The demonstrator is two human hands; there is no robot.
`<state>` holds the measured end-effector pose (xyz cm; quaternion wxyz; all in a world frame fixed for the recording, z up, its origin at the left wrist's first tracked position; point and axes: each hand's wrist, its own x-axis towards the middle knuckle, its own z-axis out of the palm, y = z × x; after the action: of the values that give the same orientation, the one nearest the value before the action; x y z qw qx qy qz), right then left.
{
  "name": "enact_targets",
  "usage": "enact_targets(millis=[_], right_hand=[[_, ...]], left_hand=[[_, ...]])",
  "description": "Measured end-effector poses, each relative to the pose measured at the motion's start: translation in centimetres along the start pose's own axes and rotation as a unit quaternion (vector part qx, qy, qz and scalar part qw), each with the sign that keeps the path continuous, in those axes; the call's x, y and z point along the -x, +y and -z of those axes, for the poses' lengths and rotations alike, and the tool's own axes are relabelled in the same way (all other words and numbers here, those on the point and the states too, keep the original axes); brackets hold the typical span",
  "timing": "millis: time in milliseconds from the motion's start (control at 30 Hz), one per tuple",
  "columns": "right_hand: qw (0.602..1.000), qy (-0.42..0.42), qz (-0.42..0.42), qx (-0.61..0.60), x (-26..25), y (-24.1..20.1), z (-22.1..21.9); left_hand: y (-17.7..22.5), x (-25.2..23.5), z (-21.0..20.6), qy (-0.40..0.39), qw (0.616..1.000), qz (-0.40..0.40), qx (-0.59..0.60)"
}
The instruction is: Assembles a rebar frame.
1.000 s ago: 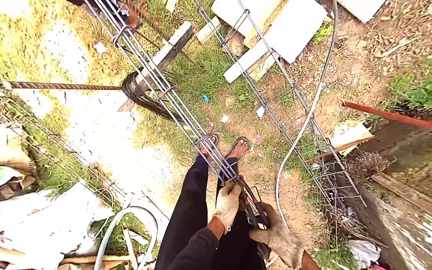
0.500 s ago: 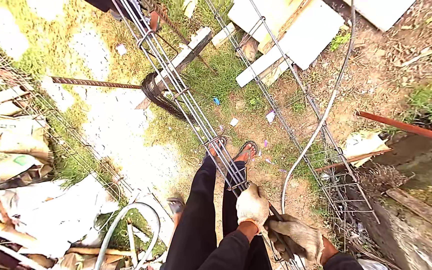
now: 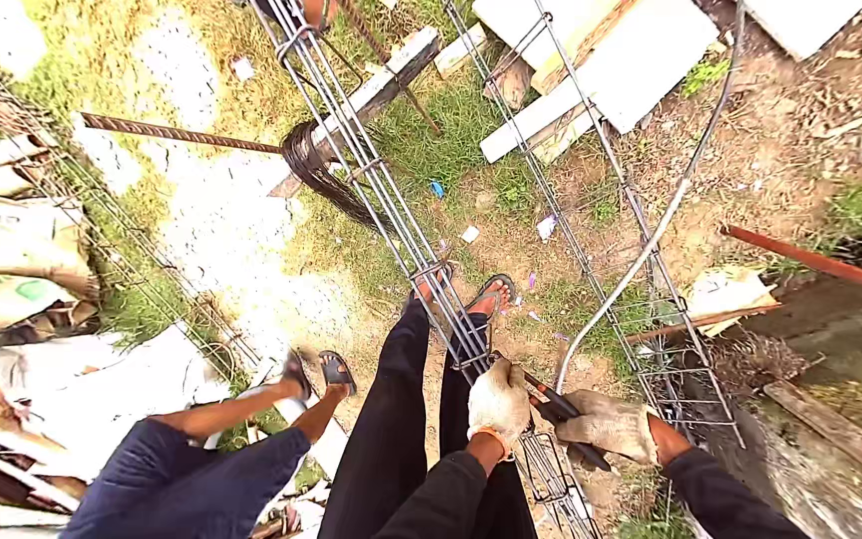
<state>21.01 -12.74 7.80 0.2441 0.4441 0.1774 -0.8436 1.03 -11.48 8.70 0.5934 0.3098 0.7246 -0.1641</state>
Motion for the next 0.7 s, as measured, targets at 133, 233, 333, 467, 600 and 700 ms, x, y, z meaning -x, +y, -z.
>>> enact_targets(millis=[133,233,333,467,600,700], right_hand=[[0.998,0.054,-0.022,0.007,0.8,-0.6,-1.7],[0.989,0.098,-0.006,-0.111,-0.1,0.5,-5.9],[0.951,0.087,0.042,-0.294,-1.3,1.2,-11.0],[0.902,0.041,0.093,-0.42,-2.1,2.3,-16.9],[0.921,0.138,0.128,-0.342,-2.2,2.1,-19.5],[0.963,0.208,0.1,-0.136,-1.1,0.2,-19.3]], left_hand=[[-0.2,-0.1,-0.1,0.005,1.0,-0.005,0.012],[-0.8,0.0,0.4,-0.016,1.0,-0.013,-0.02],[-1.4,0.4,1.4,-0.043,0.994,-0.027,-0.102],[-2.9,2.1,2.9,-0.116,0.975,-0.028,-0.189],[-6.1,3.6,4.1,-0.092,0.988,-0.07,-0.107],[-7.3,4.6,5.7,-0.03,0.993,-0.095,-0.069]])
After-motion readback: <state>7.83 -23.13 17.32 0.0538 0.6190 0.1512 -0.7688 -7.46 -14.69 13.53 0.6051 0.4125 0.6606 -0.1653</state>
